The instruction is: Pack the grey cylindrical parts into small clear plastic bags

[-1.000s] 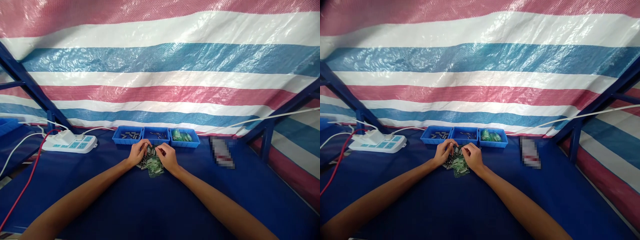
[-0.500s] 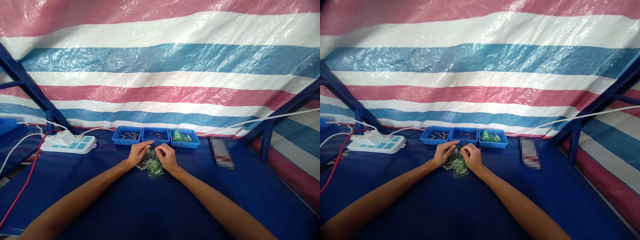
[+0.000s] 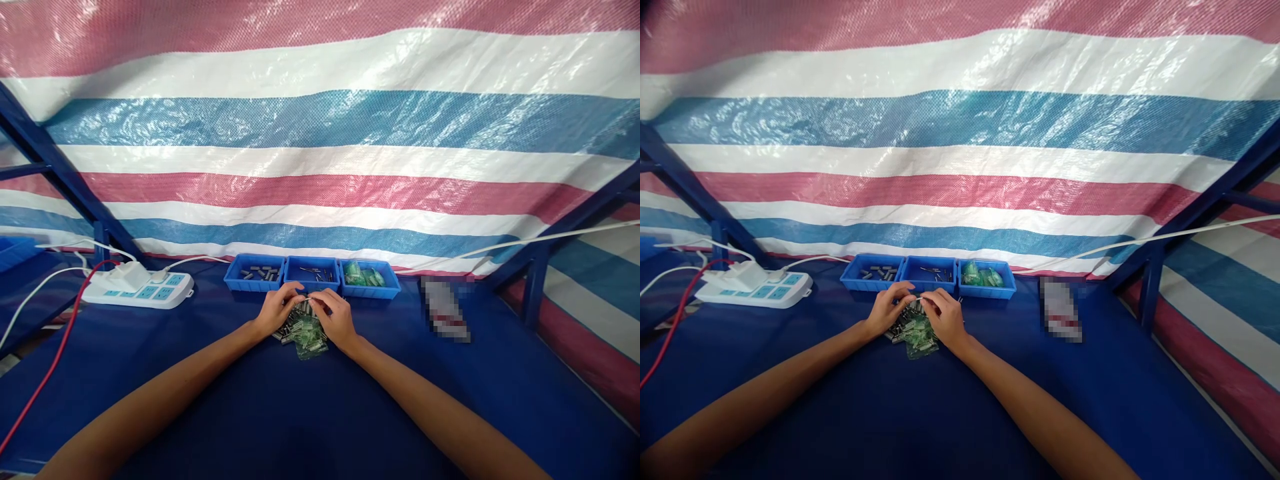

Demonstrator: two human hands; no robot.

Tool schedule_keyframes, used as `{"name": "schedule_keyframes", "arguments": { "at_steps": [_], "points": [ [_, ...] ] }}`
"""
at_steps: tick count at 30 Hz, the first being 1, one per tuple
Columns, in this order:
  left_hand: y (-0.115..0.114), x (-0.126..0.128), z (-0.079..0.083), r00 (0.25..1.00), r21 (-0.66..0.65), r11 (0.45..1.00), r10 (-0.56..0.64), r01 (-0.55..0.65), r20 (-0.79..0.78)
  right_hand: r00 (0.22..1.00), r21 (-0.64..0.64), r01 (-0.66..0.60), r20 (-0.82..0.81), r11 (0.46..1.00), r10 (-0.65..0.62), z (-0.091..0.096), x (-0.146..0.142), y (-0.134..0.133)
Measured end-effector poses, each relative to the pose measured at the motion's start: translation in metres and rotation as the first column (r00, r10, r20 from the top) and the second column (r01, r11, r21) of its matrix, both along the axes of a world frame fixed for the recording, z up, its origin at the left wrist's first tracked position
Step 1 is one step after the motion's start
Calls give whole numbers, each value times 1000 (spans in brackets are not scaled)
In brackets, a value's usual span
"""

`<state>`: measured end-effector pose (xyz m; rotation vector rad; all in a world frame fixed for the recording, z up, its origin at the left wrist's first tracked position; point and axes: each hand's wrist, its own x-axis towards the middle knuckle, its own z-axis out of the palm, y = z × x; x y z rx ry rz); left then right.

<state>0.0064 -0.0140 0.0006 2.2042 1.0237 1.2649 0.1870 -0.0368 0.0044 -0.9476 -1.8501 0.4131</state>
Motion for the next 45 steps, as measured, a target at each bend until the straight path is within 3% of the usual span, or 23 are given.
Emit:
{"name": "schedule_keyframes", "arguments": {
  "at_steps": [5,16,45],
  "points": [
    [0,0,0,1000,-15,1000,-11,12,19,998,12,-36,44,999,36,1,-2,-1],
    [-4,3,9,996,-5,999,38,-37,87,988,-42,108,-103,993,-111,7,0,-1],
    [-3,2,6,993,35,999,14,-18,119,999,68,45,-28,997,-43,0,1,0]
  ]
}}
